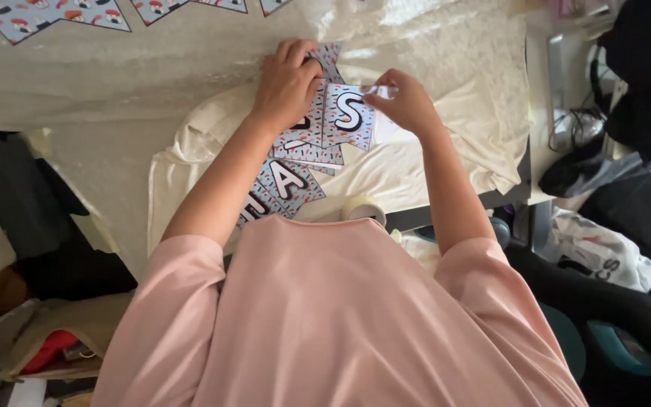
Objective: Assembling a paper birthday banner by folding and taping individual flag pieces together.
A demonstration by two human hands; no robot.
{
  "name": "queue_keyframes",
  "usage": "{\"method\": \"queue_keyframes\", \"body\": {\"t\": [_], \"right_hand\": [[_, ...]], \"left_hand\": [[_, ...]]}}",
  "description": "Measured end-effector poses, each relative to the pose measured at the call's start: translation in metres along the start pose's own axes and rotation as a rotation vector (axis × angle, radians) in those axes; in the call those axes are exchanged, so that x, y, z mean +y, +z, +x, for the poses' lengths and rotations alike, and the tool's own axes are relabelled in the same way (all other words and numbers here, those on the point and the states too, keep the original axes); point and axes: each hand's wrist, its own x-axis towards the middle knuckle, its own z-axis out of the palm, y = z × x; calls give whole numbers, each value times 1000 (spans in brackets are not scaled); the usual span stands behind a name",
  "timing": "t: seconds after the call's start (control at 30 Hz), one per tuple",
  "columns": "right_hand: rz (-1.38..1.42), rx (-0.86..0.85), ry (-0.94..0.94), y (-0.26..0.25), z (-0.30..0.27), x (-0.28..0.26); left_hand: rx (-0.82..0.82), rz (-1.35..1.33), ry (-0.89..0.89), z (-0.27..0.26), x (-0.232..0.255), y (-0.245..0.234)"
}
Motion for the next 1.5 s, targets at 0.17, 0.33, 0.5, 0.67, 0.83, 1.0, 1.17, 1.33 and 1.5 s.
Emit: {"method": "queue_keyframes", "body": {"t": [0.17, 0.33, 0.5, 0.67, 0.83, 1.0, 1.17, 1.33, 1.5], "right_hand": [[-64, -16, -214, 0, 16, 12], [-248, -181, -218, -34, 4, -14], [-187, -388, 46, -74, -12, -66], [-129, -462, -92, -70, -9, -49], [-73, -399, -51, -62, -26, -51], [-59, -129, -161, -58, -66, -65], [-208, 185, -388, -42, -116, -66], [-477, 442, -807, -26, -145, -62], [-554, 517, -939, -16, -157, -53]], "left_hand": [[44, -45, -11, -2, 1, -6], [-72, -138, -61, 0, 16, -23], [-188, -268, -89, 0, 27, -37], [-220, -350, -80, -5, 32, -40], [-310, -343, -125, -19, 26, -33], [-250, -287, -43, -26, 41, -50], [-101, -238, 58, -31, 77, -88], [171, 35, 240, -59, 89, -90], [354, 220, 416, -81, 91, -82]]}}
